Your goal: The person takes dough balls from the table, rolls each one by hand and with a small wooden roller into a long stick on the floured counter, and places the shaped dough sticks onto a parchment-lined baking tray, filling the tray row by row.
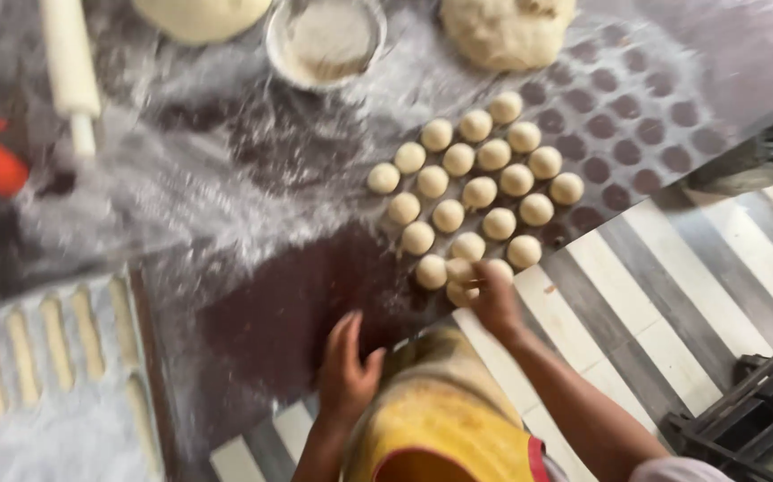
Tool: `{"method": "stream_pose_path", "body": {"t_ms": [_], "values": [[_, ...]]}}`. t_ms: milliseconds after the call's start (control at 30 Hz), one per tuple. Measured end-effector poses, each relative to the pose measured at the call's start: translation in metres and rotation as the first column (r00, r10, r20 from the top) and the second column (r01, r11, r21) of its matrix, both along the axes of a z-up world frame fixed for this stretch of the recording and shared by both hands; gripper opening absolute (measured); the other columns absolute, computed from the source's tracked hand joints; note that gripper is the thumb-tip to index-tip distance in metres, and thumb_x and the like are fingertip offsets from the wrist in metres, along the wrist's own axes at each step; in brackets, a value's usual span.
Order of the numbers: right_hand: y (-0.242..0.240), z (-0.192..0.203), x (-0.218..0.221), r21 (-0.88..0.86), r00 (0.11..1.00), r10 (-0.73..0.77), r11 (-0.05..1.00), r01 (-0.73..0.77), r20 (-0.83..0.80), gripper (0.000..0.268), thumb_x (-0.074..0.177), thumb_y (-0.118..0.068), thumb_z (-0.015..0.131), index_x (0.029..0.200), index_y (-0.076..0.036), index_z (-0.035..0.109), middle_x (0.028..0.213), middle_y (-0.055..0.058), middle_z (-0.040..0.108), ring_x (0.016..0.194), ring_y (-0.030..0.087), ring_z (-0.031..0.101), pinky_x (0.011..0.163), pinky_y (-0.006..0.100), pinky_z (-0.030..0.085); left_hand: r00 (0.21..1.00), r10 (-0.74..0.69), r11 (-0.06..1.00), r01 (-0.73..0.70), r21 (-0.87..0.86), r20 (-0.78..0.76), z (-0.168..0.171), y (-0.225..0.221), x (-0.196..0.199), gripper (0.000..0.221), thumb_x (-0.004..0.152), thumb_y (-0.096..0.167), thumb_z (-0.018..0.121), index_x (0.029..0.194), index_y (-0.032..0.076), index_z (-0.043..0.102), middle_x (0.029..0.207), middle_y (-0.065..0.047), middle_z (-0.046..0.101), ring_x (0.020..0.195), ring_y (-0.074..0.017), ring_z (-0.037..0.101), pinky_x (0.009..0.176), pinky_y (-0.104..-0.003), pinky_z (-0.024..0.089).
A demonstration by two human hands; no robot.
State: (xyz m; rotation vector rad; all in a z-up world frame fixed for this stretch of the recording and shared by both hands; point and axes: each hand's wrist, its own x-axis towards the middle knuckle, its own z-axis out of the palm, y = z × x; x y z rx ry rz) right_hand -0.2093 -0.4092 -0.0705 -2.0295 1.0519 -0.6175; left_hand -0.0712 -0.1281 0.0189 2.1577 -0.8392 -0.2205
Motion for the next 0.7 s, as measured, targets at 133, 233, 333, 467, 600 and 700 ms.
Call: {"method": "stream_pose_path", "body": {"t_ms": [133, 233, 333, 467, 600, 700], "values": [[0.071, 0.046, 0.080, 0.149, 0.852, 0.500, 0.841, -0.521, 0.156, 0.042, 0.078, -0.006, 0.080, 0.117, -0.006, 0.065, 0.109, 0.018, 0.067, 0.100, 0.030, 0.067, 0.084, 0.038, 0.056, 0.994, -0.110, 0.969, 0.104, 0.224, 0.012, -0.043, -0.012, 0.012, 0.073, 0.092, 0.014, 0.070, 0.157, 0.006, 0.040, 0.149, -0.028, 0.049, 0.131, -0.0470, 0.053, 0.103, -0.051, 0.049], [0.088, 0.055, 0.133, -0.086, 0.658, 0.685, 0.710, -0.699, 0.312, 0.034, 0.083, -0.008, 0.075, 0.115, -0.008, 0.065, 0.125, 0.019, 0.063, 0.115, 0.037, 0.063, 0.094, 0.042, 0.055, 0.967, 0.220, 0.844, -0.123, 0.523, -0.127, -0.073, 0.033, 0.040, 0.056, 0.107, 0.017, 0.061, 0.159, 0.011, 0.041, 0.150, -0.019, 0.054, 0.135, -0.0381, 0.054, 0.112, -0.048, 0.048], [0.094, 0.026, 0.166, -0.108, 0.655, 0.744, 0.668, -0.736, 0.133, 0.024, 0.090, -0.012, 0.072, 0.113, -0.011, 0.067, 0.129, 0.016, 0.064, 0.117, 0.039, 0.064, 0.095, 0.046, 0.054, 0.947, 0.320, 0.752, -0.271, 0.601, 0.028, -0.100, 0.089, 0.012, 0.063, 0.100, 0.022, 0.063, 0.155, 0.004, 0.039, 0.153, -0.020, 0.048, 0.143, -0.0391, 0.043, 0.120, -0.051, 0.037], [0.093, -0.034, 0.177, -0.351, 0.584, 0.788, 0.501, -0.791, -0.192, 0.018, 0.094, -0.020, 0.067, 0.109, -0.011, 0.069, 0.129, 0.013, 0.064, 0.117, 0.037, 0.061, 0.102, 0.050, 0.048, 0.977, 0.196, 0.806, -0.206, 0.555, 0.078, -0.132, 0.105, -0.046, 0.091, 0.096, 0.045, 0.066, 0.157, -0.008, 0.025, 0.164, -0.033, 0.021, 0.153, -0.0469, 0.016, 0.122, -0.060, 0.012], [0.105, -0.021, 0.182, -0.294, 0.517, 0.776, 0.432, -0.853, -0.361, 0.027, 0.088, -0.026, 0.067, 0.110, -0.011, 0.072, 0.129, 0.011, 0.062, 0.118, 0.036, 0.058, 0.102, 0.050, 0.044, 0.962, 0.271, 0.775, -0.219, 0.592, 0.001, -0.091, 0.069, 0.033, 0.090, 0.096, 0.053, 0.062, 0.159, -0.001, 0.026, 0.166, -0.031, 0.016, 0.155, -0.0479, 0.011, 0.121, -0.063, 0.009], [0.105, -0.030, 0.192, -0.312, 0.537, 0.750, 0.442, -0.841, -0.386, 0.028, 0.090, -0.027, 0.065, 0.112, -0.011, 0.072, 0.134, 0.011, 0.061, 0.122, 0.035, 0.056, 0.105, 0.049, 0.042, 0.958, 0.251, 0.756, -0.284, 0.590, 0.140, -0.074, 0.044, 0.141, 0.084, 0.097, 0.067, 0.050, 0.162, 0.015, 0.032, 0.169, -0.024, 0.012, 0.157, -0.0417, 0.012, 0.122, -0.069, 0.006]]}}
